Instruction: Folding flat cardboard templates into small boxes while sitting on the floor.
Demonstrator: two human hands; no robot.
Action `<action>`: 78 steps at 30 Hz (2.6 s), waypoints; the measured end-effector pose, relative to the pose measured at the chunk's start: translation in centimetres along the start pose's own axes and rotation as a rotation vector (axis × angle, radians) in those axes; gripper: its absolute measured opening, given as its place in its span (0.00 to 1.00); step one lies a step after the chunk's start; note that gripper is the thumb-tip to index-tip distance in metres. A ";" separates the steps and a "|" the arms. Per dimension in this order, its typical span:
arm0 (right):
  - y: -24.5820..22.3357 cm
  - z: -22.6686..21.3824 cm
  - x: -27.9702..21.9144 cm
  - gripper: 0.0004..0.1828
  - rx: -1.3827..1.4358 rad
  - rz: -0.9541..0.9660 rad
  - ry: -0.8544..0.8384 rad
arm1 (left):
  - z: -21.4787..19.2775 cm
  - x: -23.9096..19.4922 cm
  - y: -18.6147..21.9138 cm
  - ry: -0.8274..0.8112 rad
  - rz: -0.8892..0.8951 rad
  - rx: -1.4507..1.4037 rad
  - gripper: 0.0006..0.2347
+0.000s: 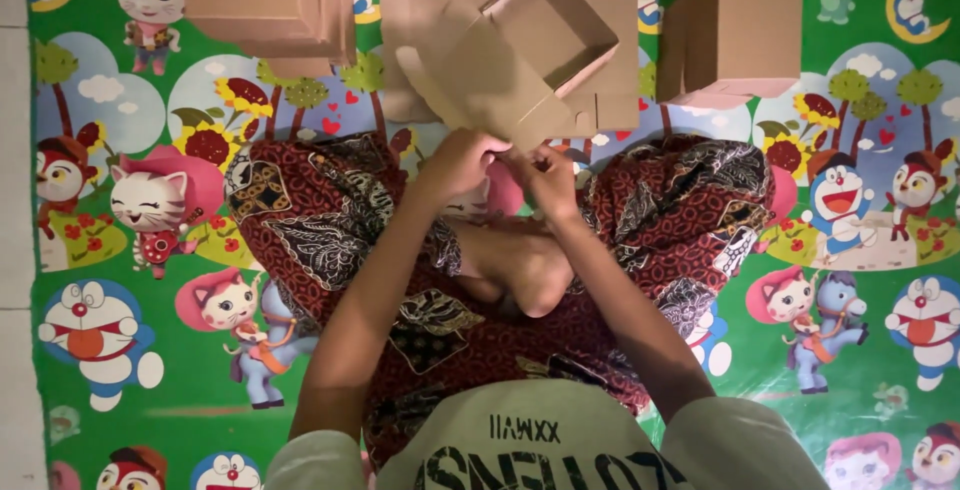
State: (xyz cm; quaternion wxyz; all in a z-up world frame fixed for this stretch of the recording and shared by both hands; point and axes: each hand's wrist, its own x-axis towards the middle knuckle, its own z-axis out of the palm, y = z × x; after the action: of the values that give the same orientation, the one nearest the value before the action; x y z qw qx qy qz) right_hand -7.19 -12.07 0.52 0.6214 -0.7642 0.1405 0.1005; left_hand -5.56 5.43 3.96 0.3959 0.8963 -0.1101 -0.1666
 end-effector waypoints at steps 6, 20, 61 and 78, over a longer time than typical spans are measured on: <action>1.9 -0.5 0.9 0.08 -0.031 0.089 -0.032 | 0.0 1.0 0.1 0.132 -0.119 -0.042 0.08; -0.9 -0.6 2.3 0.05 0.015 0.099 -0.115 | 3.3 2.5 -3.0 0.274 -0.046 -0.277 0.09; -3.6 -1.3 2.0 0.21 0.011 0.122 -0.323 | 6.7 3.9 -2.3 0.579 0.087 0.371 0.04; -1.8 -6.7 8.9 0.24 -0.607 -0.671 0.276 | 11.6 6.8 -11.4 0.482 -0.031 0.561 0.04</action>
State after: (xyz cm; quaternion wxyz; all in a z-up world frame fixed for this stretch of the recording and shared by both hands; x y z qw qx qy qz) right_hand 1.66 -19.08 0.70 0.3437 -0.9207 -0.0685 -0.1719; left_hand -3.08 2.91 -13.31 0.1466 0.9851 -0.0413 0.0800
